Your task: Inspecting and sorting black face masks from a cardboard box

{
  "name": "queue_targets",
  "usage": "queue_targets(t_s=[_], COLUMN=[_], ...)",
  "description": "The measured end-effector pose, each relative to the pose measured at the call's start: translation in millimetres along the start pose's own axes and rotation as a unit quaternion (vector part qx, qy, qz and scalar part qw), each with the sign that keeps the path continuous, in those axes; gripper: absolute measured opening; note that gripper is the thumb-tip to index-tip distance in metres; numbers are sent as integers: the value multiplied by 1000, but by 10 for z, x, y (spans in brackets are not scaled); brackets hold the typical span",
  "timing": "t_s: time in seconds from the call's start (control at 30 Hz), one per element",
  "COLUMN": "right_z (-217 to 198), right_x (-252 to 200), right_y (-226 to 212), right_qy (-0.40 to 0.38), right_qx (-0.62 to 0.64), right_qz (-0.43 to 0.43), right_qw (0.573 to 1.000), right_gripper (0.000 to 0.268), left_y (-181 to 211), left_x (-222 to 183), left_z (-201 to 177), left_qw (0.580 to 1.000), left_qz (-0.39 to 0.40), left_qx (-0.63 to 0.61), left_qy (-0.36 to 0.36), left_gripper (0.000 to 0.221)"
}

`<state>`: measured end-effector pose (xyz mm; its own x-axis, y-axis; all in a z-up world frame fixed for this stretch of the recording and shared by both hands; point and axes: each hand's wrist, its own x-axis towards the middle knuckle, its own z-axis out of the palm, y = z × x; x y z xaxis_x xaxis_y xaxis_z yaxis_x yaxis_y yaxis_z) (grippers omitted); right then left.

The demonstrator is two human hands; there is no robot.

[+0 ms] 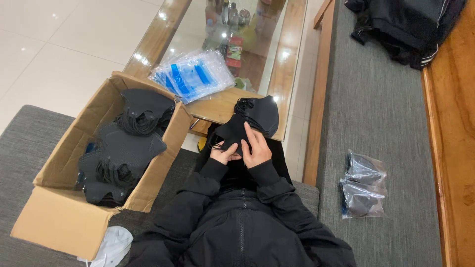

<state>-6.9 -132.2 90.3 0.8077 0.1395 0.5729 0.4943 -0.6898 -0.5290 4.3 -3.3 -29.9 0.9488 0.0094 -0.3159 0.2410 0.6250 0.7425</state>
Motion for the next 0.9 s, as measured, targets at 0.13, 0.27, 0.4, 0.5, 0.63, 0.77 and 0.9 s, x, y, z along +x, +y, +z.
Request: queue_targets(t_s=[0.13,0.27,0.4,0.5,0.63,0.77,0.9], right_z=[103,165,156,211,183,103,129], right_x=[-46,-115,-172,-244,-207,-37,109], right_y=[143,211,153,246,252,188,391], right_qy=[47,54,26,11,-5,44,67], right_qx=[-34,-17,11,15,-7,86,193], right_qz=[-54,-70,-63,-4,61,73,144], right_qw=[997,996,998,1000,998,993,968], right_gripper=[44,19,15,14,18,16,15], left_y=[-23,-102,-8,159,-35,136,60], left_x=[18,126,44,-80,54,-72,-10], left_z=[-4,-58,6,116,-51,120,33], left_qw=[1000,1000,999,998,999,997,993], left_qz=[3,3,-7,-14,-12,-20,-33], left_qx=[1,-8,-41,-46,-30,-49,-86], left_qy=[5,16,31,29,21,53,77], left_gripper=[23,28,27,25,26,25,25])
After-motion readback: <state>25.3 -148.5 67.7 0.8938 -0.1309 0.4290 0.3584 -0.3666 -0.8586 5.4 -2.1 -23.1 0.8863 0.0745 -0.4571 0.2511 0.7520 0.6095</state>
